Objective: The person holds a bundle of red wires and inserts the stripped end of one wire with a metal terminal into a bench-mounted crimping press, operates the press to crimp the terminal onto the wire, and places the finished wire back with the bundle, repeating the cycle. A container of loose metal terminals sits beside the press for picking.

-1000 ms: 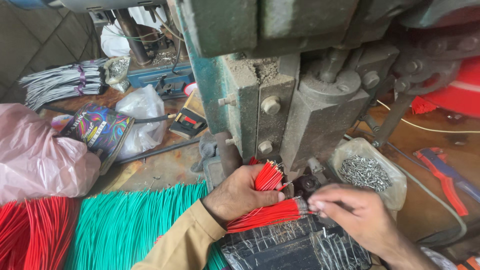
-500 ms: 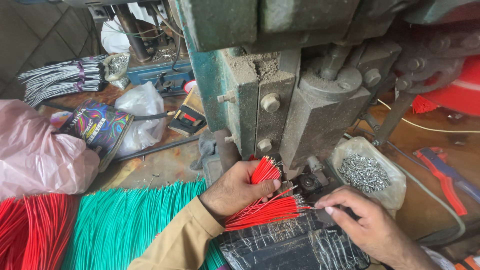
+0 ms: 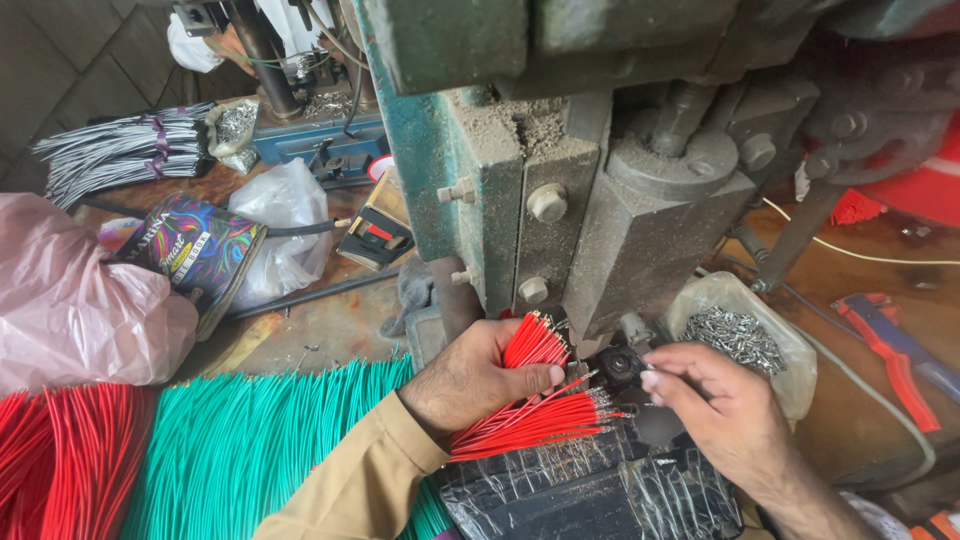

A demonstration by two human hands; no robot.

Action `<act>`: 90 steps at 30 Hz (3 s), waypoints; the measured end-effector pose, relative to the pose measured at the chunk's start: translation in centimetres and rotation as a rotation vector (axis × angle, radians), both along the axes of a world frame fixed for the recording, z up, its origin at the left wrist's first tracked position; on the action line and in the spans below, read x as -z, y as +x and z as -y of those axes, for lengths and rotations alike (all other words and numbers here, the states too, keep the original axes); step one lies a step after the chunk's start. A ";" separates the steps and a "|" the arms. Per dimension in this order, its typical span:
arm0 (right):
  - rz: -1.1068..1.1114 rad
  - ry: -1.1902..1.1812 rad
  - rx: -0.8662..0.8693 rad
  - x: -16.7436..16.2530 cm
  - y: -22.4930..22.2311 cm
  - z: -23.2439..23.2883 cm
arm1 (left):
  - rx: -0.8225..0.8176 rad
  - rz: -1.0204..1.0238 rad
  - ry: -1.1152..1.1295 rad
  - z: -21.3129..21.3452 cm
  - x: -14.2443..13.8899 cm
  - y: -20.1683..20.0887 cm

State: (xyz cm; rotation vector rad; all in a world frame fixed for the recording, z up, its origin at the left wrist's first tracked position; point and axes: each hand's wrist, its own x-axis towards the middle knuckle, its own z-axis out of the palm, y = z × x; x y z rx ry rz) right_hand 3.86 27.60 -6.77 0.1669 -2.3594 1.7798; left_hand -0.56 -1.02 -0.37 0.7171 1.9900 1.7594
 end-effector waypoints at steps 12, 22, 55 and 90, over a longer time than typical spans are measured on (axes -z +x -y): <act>-0.021 -0.099 -0.190 0.3 -2.9 3.5 | -0.027 -0.038 -0.033 -0.1 0.0 0.0; 0.097 0.042 -0.126 -0.1 -3.4 3.0 | 0.002 -0.030 -0.029 -0.2 -0.6 0.2; -0.025 0.324 -0.089 -2.2 0.3 -0.7 | 0.058 0.046 0.095 -0.2 -0.3 0.0; -0.130 0.156 -0.026 -1.5 -1.6 -0.5 | 0.068 0.055 0.033 -0.3 0.2 -0.6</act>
